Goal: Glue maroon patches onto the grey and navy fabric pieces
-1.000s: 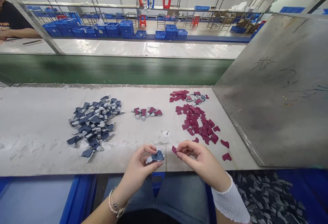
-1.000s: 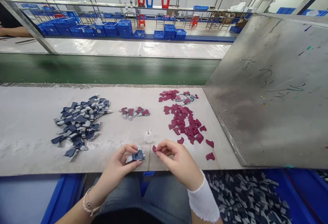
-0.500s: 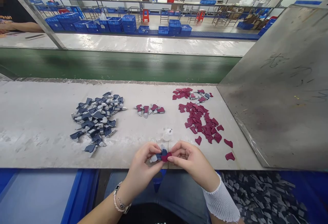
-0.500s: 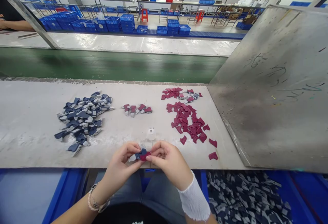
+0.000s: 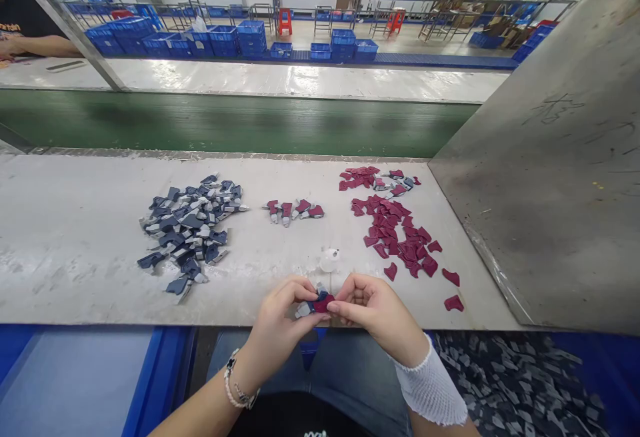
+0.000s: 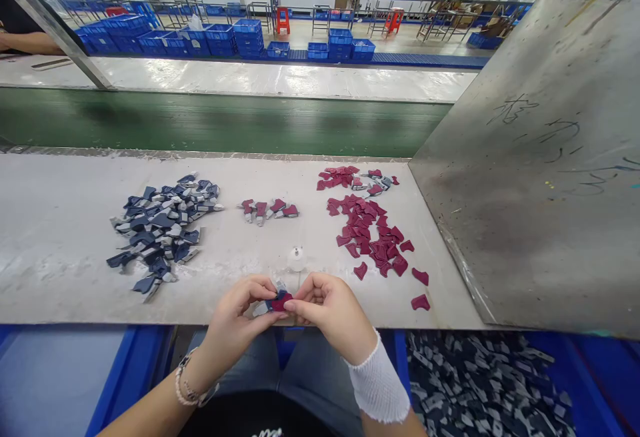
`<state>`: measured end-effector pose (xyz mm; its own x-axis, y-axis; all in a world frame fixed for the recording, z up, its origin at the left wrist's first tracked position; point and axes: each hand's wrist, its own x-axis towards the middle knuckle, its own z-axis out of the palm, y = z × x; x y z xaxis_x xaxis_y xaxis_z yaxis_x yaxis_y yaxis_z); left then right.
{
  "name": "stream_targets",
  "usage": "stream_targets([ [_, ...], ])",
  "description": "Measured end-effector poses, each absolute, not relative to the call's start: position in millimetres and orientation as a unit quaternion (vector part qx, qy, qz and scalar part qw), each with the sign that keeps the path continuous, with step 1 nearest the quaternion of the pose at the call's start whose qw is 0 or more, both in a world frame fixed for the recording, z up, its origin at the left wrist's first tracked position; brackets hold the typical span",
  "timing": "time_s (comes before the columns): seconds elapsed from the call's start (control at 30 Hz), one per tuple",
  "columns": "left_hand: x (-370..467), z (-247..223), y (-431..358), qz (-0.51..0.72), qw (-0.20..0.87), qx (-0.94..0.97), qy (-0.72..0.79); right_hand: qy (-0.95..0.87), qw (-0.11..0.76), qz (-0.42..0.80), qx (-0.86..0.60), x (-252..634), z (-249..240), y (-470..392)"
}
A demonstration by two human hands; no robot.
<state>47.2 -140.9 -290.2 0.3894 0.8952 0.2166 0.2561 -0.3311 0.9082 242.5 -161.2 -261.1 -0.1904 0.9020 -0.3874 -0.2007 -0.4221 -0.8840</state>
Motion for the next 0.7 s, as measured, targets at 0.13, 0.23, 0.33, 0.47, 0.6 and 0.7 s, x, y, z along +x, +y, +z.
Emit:
stream_targets([
  [0.13, 46.8, -289.9, -140.3, 0.392, 0.397, 0.737, 0.381, -0.353, 0.404, 0.690, -0.486, 240.9, -263.2, -159.8],
  [0.23, 46.3, -288.8, -139.5, 0.392, 0.394, 0.745, 0.370, -0.352, 0.398, 0.698, -0.480, 241.3, -266.3, -158.4],
  [0.33, 45.4, -287.4, -139.1, 0.388, 0.412, 0.740, 0.365, -0.371, 0.388, 0.696, -0.476, 243.2, -268.1, -157.6],
  [0.47, 44.0, -285.0, -139.5, 0.386, 0.459, 0.713, 0.363, -0.381, 0.376, 0.726, -0.431, 244.6, -267.0, -158.5],
  [0.6, 43.0, -282.6, -140.5, 0.392, 0.472, 0.705, 0.356, -0.387, 0.376, 0.734, -0.412, 242.7, -265.7, -161.1],
  [0.7, 43.2, -282.6, -141.5, 0.399, 0.474, 0.700, 0.355, -0.422, 0.380, 0.701, -0.433, 239.7, -265.2, -163.6],
])
